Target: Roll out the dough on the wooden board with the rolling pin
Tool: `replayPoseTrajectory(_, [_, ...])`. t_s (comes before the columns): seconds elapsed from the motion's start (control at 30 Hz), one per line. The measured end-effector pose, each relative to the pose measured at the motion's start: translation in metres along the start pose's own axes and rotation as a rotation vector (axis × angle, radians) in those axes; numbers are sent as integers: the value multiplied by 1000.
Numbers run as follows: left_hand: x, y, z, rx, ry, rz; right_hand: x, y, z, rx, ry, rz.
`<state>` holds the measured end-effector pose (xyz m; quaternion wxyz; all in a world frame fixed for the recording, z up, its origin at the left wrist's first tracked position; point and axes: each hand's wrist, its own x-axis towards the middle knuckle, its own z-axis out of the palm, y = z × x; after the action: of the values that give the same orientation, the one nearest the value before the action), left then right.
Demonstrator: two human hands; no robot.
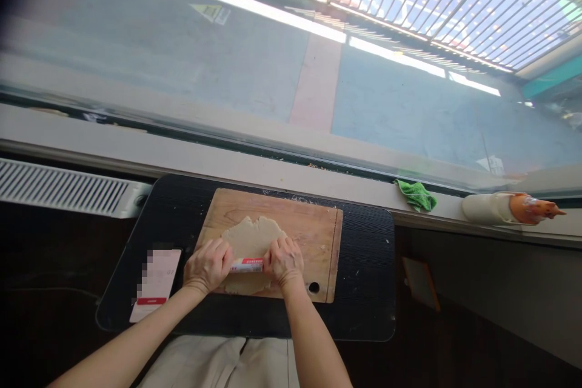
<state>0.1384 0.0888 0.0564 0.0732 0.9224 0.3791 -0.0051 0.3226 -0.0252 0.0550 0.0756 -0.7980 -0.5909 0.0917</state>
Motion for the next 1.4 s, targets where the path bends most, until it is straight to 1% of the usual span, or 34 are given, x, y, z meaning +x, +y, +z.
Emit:
replayPoseTrajectory(0.33, [0, 0, -4, -22, -5, 8, -1, -3, -6, -21, -4, 9])
replayPoseTrajectory(0.57, [0, -2, -1, -15, -20, 22, -1, -3, -6, -32, -25, 26])
replayPoseTrajectory(0.9, [-4, 1, 0, -22, -14, -13, -1, -2, -7, -26, -15, -6])
replayPoseTrajectory(1.13, [-2, 0, 0, -29, -27, -8, 0, -3, -5, -30, -33, 16])
replayPoseTrajectory(1.4, [-2, 2, 0, -31, -3, -31, 0, 0, -2, -25, -35, -8])
